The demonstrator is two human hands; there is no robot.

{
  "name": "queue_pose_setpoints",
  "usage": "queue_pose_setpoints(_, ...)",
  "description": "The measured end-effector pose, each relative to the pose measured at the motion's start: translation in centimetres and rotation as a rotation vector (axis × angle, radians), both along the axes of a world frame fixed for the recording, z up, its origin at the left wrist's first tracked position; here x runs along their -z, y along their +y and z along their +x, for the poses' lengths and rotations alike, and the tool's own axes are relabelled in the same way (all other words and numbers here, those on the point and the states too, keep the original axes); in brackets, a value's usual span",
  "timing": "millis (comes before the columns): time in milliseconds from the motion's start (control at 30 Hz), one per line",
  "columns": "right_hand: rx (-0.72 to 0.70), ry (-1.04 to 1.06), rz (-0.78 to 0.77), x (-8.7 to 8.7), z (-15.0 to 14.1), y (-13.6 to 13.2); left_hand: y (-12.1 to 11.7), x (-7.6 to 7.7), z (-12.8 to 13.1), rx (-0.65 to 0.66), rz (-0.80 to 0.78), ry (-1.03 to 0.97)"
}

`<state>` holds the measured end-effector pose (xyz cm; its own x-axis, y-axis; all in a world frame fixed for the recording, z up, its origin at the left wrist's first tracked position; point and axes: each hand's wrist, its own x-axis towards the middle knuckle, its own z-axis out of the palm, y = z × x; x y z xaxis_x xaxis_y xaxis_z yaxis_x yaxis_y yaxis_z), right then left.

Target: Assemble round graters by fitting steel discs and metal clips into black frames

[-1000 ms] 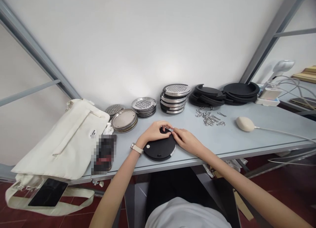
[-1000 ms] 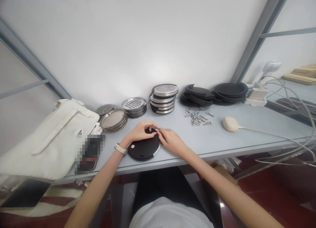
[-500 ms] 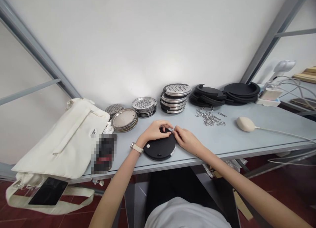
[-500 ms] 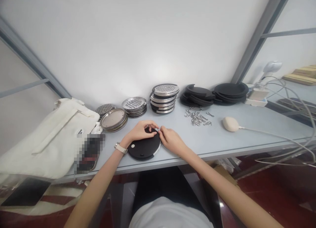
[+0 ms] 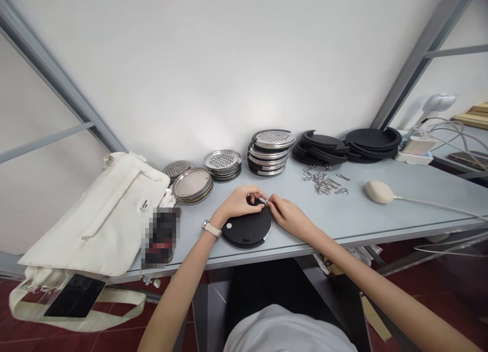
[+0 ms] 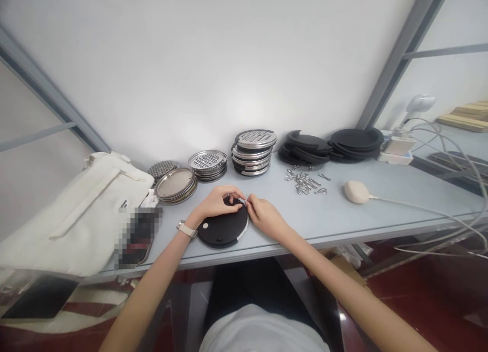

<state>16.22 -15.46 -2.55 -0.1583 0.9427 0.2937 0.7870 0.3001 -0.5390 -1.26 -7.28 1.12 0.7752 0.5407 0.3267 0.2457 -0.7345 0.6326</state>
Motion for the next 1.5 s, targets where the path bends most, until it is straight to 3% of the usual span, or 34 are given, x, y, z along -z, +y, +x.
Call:
queue_pose_setpoints(833, -0.054, 0.055, -0.005, -0.3, 0.02, -0.05, -0.17, -0.26, 0.01, -0.027, -0.007, 0.035)
queue_pose_setpoints(1500, -0.013, -0.027, 0.023, 0.03, -0.02, -0.01, -0.12, 0.0, -0.08, -0.008, -0.038, -0.005)
